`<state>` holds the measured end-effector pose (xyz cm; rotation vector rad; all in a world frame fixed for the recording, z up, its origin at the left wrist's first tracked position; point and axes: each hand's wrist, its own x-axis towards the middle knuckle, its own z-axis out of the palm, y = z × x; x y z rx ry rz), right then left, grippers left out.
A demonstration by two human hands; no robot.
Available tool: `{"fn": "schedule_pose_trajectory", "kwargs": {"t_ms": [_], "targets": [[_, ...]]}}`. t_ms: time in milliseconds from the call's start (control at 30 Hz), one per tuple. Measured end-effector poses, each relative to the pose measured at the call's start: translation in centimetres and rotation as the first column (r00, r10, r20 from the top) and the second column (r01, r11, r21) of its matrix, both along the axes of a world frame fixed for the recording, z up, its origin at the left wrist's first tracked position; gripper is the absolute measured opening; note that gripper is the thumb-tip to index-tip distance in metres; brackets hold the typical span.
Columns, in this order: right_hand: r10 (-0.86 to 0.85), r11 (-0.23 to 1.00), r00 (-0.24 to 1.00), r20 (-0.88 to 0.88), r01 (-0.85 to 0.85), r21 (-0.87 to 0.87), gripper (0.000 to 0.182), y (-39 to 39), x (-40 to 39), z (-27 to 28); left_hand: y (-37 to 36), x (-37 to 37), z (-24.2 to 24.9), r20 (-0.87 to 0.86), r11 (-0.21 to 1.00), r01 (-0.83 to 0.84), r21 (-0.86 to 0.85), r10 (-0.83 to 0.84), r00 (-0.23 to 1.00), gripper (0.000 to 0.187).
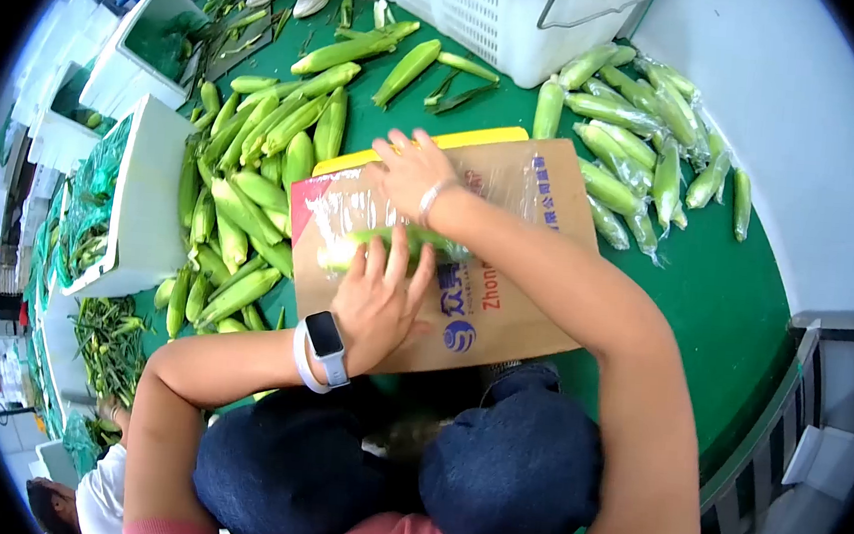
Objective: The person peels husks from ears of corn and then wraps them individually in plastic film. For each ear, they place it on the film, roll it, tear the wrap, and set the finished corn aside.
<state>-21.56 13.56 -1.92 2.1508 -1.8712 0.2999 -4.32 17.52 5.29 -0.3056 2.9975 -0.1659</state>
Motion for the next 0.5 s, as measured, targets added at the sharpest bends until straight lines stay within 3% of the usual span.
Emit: {"fn": "schedule_pose_trajectory", "kwargs": {"t_ms": [33,67,133,167,233,267,300,367,433,500], "targets": [[-0.08,0.993,0.997,-0.001,0.079,0.088,0.025,-2.0,-1.2,0.4,-0.2,-0.4,-1.1,-0.029,0.996,0.0,0.091,0.003,1.0,0.081],[-0.157,0.971,0.988,0.0,0.154,0.181,0.026,-3.3,-2.2,0.8,-1.3,-1.2,-3.5,-0.123,0.998,-0.019,-0.053,0.012,0.992,0.098],[-0.459,0.849,0.863,0.212,0.355,0.393,0.022,-4.7,-3.7,3.8,-4.0,-4.1,-3.1,-0.009,0.995,-0.068,-0.067,0.068,0.998,0.12],[-0.478,0.853,0.853,0.209,0.394,0.342,0.019,-4.9,-5.0,3.8,-5.1,-5.7,-3.4,0.025,0.988,-0.13,-0.078,0.133,0.991,0.119],[-0.517,0.692,0.853,0.07,0.369,0.62,0.02,-4.8,-6.7,4.7,-9.2,-8.4,-3.3,0.086,0.963,-0.176,0.201,0.162,0.983,0.093],[-0.53,0.609,0.848,-0.001,0.381,0.695,0.025,-4.8,-6.9,4.7,-11.0,-9.0,-4.0,-0.074,0.972,-0.077,0.222,0.095,0.993,0.083],[-0.537,0.519,0.841,-0.068,0.393,0.759,0.03,-4.7,-6.9,4.5,-12.4,-9.7,-4.4,-0.118,0.983,-0.032,0.182,0.054,0.991,0.073],[-0.511,0.532,0.856,-0.08,0.387,0.753,0.031,-4.2,-6.6,4.7,-12.7,-10.1,-4.9,-0.094,0.968,0.006,0.252,0.019,0.995,0.063],[-0.609,0.518,0.792,-0.025,0.422,0.744,0.036,-3.7,-6.3,4.3,-11.3,-8.2,-5.6,-0.009,0.886,0.085,0.456,-0.091,0.996,0.059],[-0.625,0.535,0.781,0.012,0.416,0.736,0.038,-3.2,-6.8,3.0,-8.6,-5.4,-5.2,0.277,0.885,0.229,0.405,-0.357,0.892,0.06]]}}
